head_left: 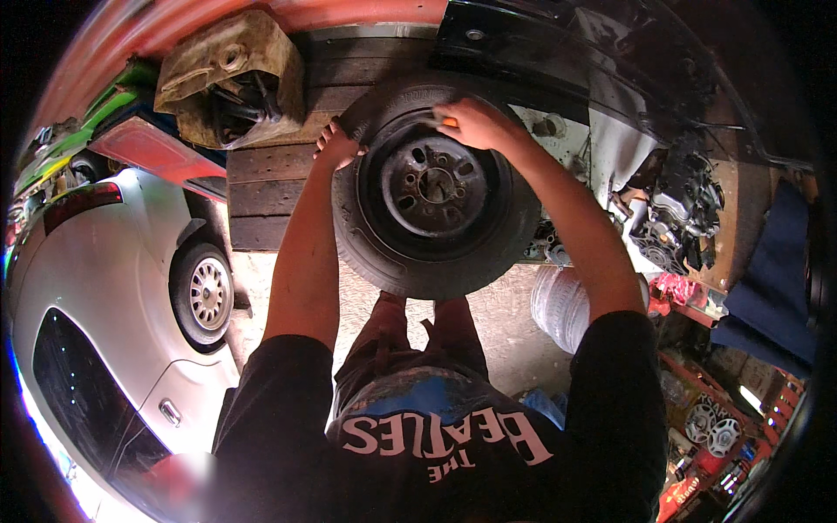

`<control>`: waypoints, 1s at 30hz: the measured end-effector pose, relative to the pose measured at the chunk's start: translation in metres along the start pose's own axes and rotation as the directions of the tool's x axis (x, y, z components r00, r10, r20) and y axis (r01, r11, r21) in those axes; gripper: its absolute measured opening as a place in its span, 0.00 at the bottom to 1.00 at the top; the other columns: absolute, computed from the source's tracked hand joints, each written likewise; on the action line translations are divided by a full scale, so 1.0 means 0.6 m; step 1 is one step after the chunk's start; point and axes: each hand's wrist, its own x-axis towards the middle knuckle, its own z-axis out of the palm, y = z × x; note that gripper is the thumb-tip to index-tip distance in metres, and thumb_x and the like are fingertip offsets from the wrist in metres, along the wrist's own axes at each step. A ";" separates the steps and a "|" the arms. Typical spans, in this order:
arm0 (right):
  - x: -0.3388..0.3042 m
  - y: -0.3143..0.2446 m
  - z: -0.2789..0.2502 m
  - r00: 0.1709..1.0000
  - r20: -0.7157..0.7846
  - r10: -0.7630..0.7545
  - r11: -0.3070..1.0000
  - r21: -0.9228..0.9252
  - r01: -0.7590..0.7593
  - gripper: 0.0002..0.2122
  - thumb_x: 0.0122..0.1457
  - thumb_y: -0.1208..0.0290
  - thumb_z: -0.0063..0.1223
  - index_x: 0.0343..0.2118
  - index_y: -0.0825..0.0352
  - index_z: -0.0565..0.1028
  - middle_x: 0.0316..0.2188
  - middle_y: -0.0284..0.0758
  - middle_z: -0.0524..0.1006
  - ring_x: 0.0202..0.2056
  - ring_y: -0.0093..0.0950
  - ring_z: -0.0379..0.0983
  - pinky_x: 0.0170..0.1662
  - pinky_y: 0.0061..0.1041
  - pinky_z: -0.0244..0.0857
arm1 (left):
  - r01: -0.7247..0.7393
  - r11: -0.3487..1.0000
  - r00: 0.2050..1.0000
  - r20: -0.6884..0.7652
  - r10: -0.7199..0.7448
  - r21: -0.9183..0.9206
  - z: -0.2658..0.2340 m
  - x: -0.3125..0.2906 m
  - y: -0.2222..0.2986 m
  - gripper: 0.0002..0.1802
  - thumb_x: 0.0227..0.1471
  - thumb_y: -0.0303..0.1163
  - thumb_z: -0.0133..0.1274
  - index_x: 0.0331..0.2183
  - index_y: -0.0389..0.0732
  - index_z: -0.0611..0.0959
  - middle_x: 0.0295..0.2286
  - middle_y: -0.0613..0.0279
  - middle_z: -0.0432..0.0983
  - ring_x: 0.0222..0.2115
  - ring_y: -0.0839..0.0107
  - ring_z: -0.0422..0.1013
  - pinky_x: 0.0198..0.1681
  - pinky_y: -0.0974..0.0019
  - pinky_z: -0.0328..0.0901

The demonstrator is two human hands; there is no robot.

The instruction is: The person retrieves a tire from a cluttered garage and uses a wire brush to scrub the rim and sidewall. The person repeatedly rotates the tire and scrubs different sections of the wheel surface.

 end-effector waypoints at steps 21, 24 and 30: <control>-0.123 0.037 0.026 0.926 -0.289 0.242 0.964 0.182 -0.195 0.12 0.60 0.62 0.54 0.41 0.64 0.72 0.30 0.47 0.77 0.32 0.47 0.75 0.34 0.41 0.68 | 0.045 0.999 0.998 0.051 -0.046 0.017 -0.014 -0.018 0.030 0.67 0.43 0.54 0.63 0.66 0.48 0.32 0.67 0.49 0.32 0.66 0.43 0.35 0.63 0.33 0.40; -0.148 0.050 0.076 0.879 -0.377 0.290 0.956 0.151 -0.251 0.14 0.59 0.61 0.56 0.44 0.62 0.72 0.32 0.45 0.77 0.35 0.47 0.75 0.36 0.42 0.69 | 0.032 0.999 0.999 0.037 -0.031 -0.017 -0.002 -0.023 0.028 0.68 0.42 0.53 0.65 0.66 0.48 0.33 0.67 0.50 0.32 0.66 0.43 0.35 0.63 0.32 0.40; -0.192 0.038 0.045 0.940 -0.093 0.327 0.945 0.064 -0.322 0.16 0.57 0.60 0.56 0.46 0.61 0.74 0.28 0.47 0.77 0.32 0.47 0.75 0.37 0.42 0.70 | 0.004 1.000 1.000 0.028 -0.005 0.030 0.023 0.020 -0.003 0.67 0.43 0.53 0.64 0.66 0.48 0.34 0.67 0.50 0.32 0.66 0.43 0.36 0.62 0.32 0.40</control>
